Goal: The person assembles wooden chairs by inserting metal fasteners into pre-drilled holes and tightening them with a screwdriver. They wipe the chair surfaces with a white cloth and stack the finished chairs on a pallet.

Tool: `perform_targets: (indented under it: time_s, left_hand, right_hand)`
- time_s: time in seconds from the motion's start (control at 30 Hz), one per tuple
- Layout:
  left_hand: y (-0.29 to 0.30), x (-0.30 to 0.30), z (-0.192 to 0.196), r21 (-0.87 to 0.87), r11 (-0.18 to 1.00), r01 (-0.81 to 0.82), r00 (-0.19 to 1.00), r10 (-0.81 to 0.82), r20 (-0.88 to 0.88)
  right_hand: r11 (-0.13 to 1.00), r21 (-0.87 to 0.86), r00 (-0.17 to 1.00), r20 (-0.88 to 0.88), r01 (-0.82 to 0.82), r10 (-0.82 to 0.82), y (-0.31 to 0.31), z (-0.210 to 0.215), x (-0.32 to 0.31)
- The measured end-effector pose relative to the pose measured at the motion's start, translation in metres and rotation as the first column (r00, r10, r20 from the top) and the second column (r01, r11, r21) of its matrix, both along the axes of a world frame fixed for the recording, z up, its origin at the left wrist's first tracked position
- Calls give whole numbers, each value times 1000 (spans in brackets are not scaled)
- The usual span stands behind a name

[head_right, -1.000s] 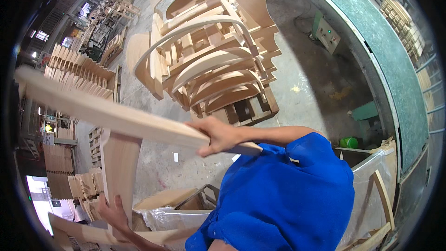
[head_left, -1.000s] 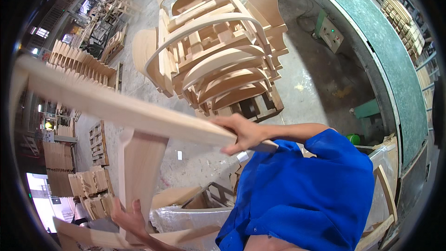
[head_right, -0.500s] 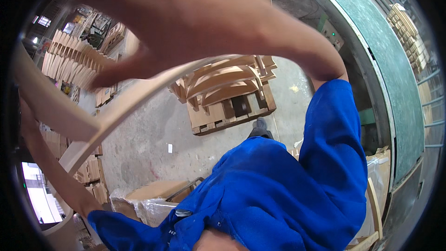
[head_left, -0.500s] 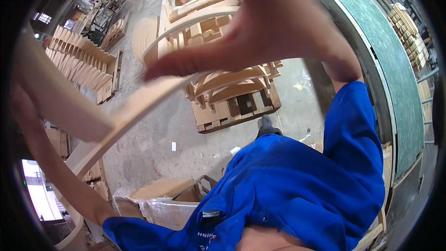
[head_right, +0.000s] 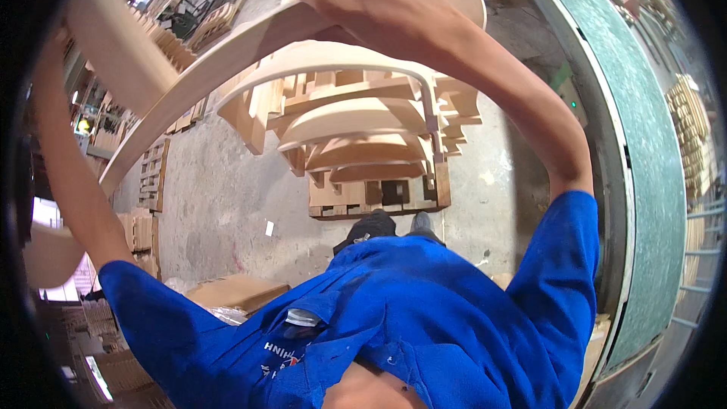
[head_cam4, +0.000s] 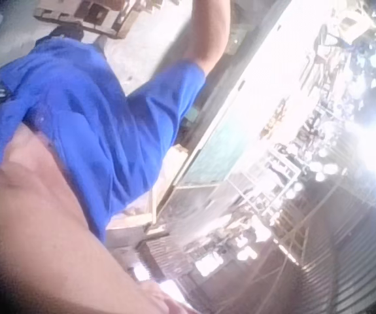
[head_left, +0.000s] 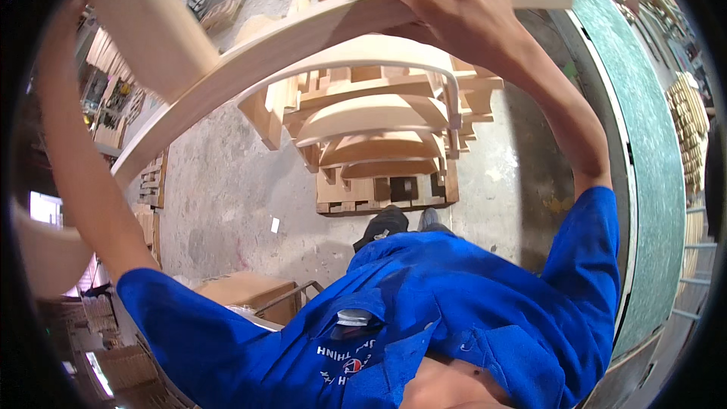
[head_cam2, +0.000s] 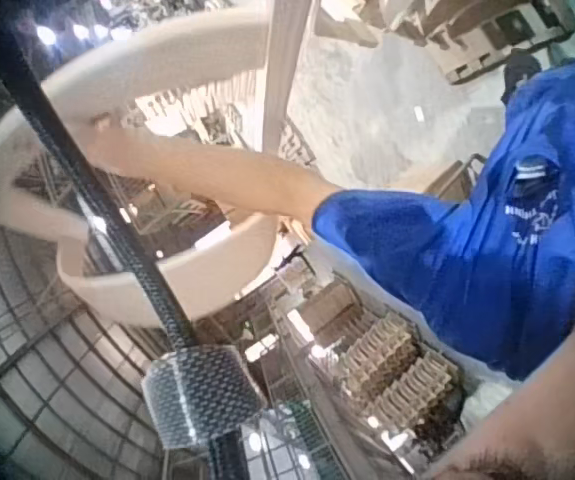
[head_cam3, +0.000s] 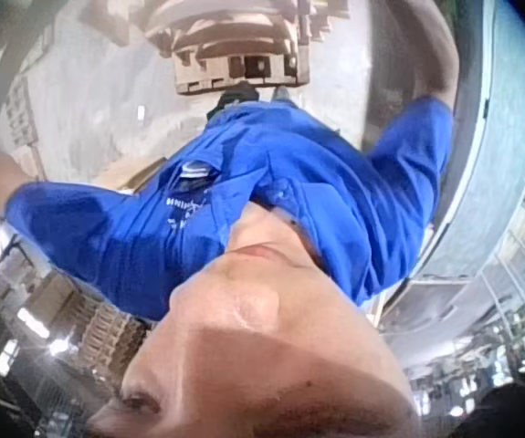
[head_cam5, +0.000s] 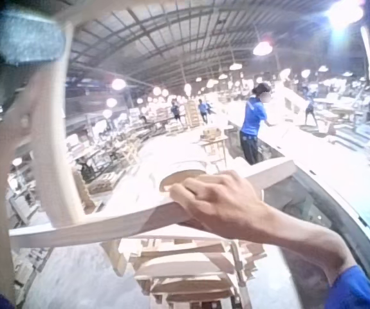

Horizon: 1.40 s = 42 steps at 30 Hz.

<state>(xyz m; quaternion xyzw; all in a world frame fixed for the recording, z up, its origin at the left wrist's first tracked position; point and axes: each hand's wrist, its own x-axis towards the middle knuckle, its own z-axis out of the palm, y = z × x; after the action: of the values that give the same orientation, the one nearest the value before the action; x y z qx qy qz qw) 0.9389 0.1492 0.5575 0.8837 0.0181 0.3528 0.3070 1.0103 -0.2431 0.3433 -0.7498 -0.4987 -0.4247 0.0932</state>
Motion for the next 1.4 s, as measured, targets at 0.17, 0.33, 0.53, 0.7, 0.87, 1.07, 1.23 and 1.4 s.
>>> perform_targets:
  time_s: [0.17,0.33,0.53,0.7,0.87,1.07,1.23,1.4]
  left_hand:
    - [-7,110,-41,-102,994,51,980,-70,-188]
    - [3,231,-122,-228,971,78,916,-160,-368]
    - [18,354,-222,-362,929,76,814,-267,-516]
    - [39,412,-296,-533,846,9,721,-375,-583]
    - [61,438,-336,-549,836,-16,648,-409,-642]
    - [84,454,-385,-554,832,-32,587,-433,-684]
    - [52,462,-441,-601,799,-14,527,-505,-683]
    - [79,434,-440,-622,776,107,500,-582,-641]
  right_hand:
    - [998,59,990,-133,-31,38,0,8,36]
    - [999,12,959,-281,-40,42,6,-24,111]
    - [995,-102,828,-557,12,-67,32,-68,169]
    - [977,-206,780,-601,57,-172,55,-98,194]
    - [983,-179,734,-664,29,-142,72,-125,226]
    - [987,-162,719,-688,-19,-99,97,-182,244]
    - [969,-242,594,-771,59,-229,80,-223,246]
    - [973,-231,532,-824,-6,-192,94,-223,241]
